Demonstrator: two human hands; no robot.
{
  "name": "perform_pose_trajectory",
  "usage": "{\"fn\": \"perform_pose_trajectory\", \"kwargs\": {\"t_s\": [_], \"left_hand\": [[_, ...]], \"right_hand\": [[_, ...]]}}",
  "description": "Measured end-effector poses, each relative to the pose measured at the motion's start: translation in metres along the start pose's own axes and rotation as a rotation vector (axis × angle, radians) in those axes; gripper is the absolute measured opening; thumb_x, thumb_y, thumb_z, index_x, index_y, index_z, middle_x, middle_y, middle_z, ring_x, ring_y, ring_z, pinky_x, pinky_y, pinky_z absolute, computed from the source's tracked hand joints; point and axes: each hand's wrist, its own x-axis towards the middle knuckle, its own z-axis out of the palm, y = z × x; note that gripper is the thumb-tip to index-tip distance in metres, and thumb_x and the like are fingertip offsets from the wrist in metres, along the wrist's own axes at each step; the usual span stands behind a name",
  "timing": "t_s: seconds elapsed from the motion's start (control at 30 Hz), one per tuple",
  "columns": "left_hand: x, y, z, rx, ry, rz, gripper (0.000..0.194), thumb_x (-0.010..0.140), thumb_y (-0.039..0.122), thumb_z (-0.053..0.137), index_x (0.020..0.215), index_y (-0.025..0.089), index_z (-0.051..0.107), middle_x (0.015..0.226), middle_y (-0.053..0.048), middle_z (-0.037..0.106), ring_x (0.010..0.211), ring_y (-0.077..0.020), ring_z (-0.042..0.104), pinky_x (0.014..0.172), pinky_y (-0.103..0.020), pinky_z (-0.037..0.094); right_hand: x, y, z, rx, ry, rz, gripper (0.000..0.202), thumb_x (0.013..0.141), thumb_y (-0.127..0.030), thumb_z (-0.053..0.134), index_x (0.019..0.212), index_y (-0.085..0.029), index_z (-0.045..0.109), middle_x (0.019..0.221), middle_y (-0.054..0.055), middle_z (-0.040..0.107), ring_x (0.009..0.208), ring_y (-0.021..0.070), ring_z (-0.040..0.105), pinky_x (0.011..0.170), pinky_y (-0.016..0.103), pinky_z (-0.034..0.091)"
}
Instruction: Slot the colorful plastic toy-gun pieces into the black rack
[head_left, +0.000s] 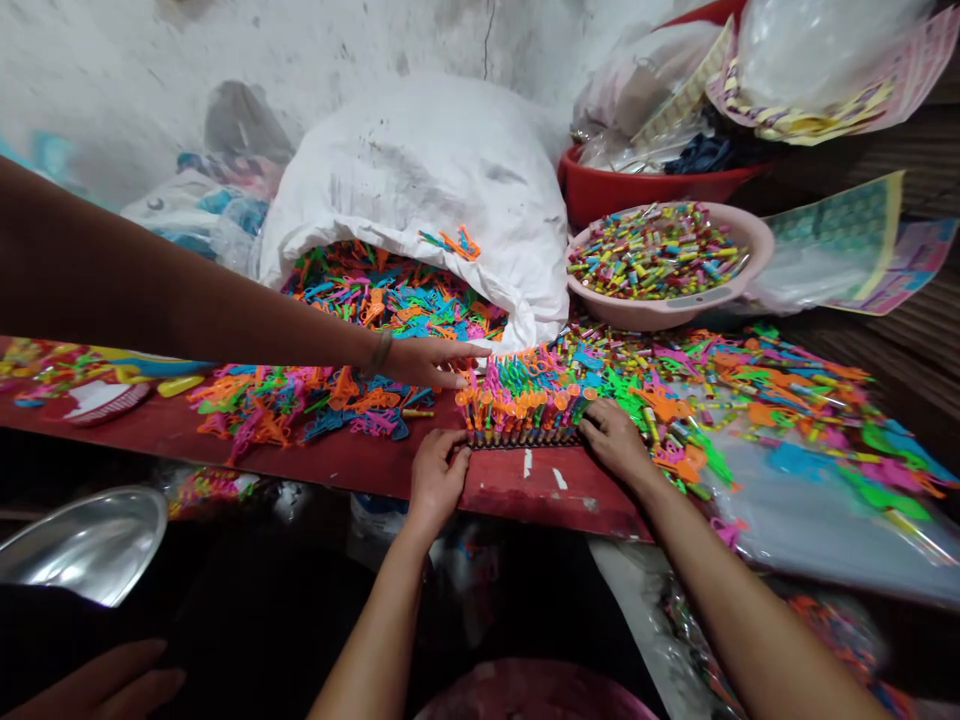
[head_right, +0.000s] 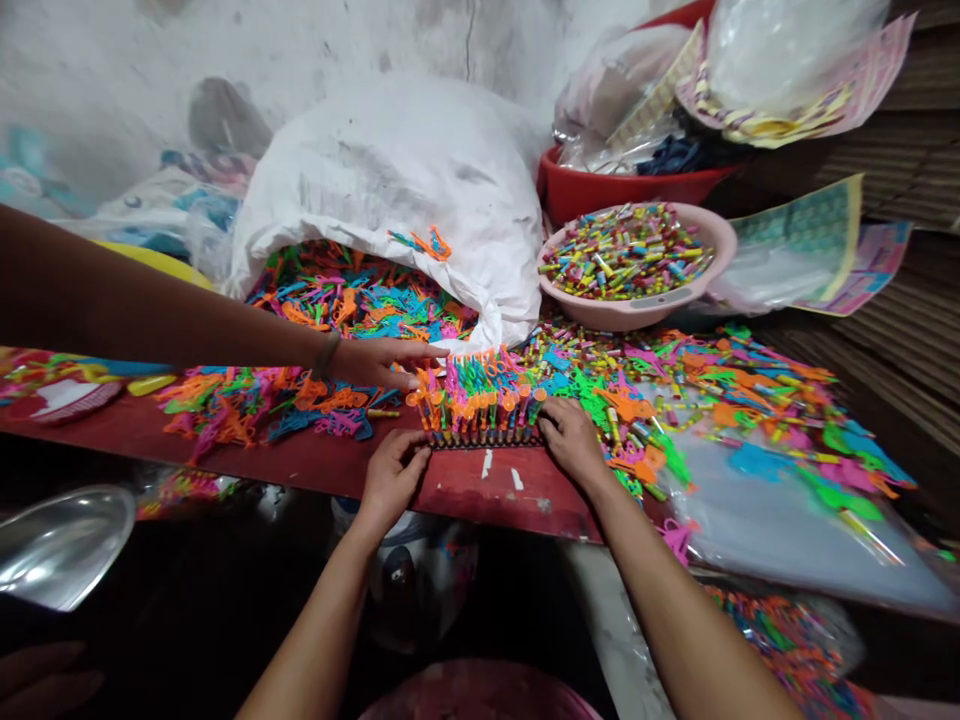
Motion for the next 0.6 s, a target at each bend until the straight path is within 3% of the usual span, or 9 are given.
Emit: {"fn": "perform_pose_trajectory", "kwargs": {"t_s": [0.6], "left_hand": [[-0.0046, 0.0047, -0.0012, 0.119, 0.028, 0.123, 0.015, 0.085, 0.017, 0.06, 0.097, 0.02, 0.068, 0.095, -0.005, 0.067, 0.092, -0.0199, 0.061, 0.085, -0.034, 0.049]], "right_hand": [[-0.0009, 0.0014, 0.0015, 0.012, 0.015, 0.016, 0.018, 0.086, -0.019, 0.047, 0.082, -0.021, 0.063, 0.084, 0.006, 0.065, 0.082, 0.0231, 0.055, 0.077, 0.035, 0.04]]}}
